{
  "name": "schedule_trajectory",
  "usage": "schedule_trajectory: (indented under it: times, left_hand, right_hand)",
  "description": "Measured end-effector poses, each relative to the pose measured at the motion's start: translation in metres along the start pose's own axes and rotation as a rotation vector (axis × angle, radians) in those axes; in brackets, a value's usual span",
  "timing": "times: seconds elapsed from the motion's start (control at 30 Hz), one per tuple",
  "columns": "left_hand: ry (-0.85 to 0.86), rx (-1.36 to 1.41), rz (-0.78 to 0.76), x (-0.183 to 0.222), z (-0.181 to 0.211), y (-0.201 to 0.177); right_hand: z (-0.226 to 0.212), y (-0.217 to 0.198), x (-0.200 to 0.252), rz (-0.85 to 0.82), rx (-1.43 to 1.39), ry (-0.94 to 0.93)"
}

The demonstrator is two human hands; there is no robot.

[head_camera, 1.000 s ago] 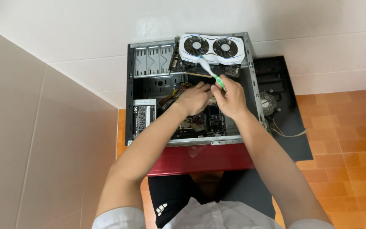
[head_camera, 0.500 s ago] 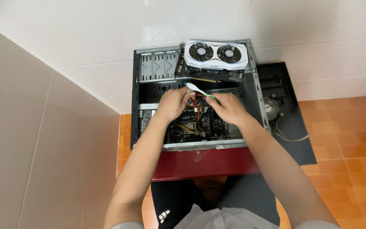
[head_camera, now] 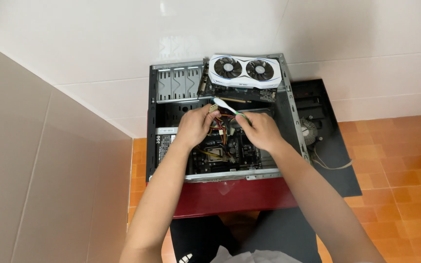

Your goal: Cleaning the connectors of internal computer power cables using a toothbrush inside an open PC case.

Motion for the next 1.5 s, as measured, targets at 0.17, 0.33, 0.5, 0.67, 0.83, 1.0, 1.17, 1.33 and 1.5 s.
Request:
schedule_trajectory:
  times: [0.17,0.33,0.5,0.67,0.83,1.0,1.17,1.33,1.5]
  left_hand:
    - [0.006,-0.003,0.005,-0.002,0.004,0.000]
    - [-0.012,-0.020,0.007,-0.001,0.007,0.001]
    - [0.015,-0.025,0.038,-0.001,0.011,-0.005]
    - [0.025,-0.047,0.044,0.000,0.013,-0.005]
    - [0.046,-0.043,0.048,0.000,0.017,-0.006]
    - [0.051,0.004,0.065,-0.002,0.029,-0.014]
    - [0.059,0.012,0.054,-0.002,0.021,-0.012]
    - [0.054,0.028,0.050,0.000,0.022,-0.014]
    - [0.060,0.071,0.059,0.001,0.023,-0.016]
  right_hand:
    - [0.004,0.000,-0.003,-0.018,-0.019,-0.017]
    - [0.010,0.001,-0.004,-0.001,-0.020,-0.007]
    - [0.004,0.006,-0.001,-0.044,-0.061,-0.043]
    - [0.000,-0.002,0.000,0.002,-0.027,-0.051]
    - [0.004,0.002,-0.002,-0.029,-0.020,-0.023]
    - [-0.001,0.002,0.001,-0.040,-0.065,-0.059]
    - [0.006,0.001,-0.003,-0.014,-0.034,-0.048]
    - [0.001,0.006,-0.001,-0.046,-0.043,-0.050]
    - [0.004,0.001,0.000,-0.029,-0.047,-0.042]
Point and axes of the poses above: each hand's wrist, its own x-axis away from the middle knuckle, its own y-axis out of the palm, z = x × y, the point moved 10 cm from there along -x, towards the middle knuckle, and after that the axes turned 15 degrees about y, right-handed, at the moved point
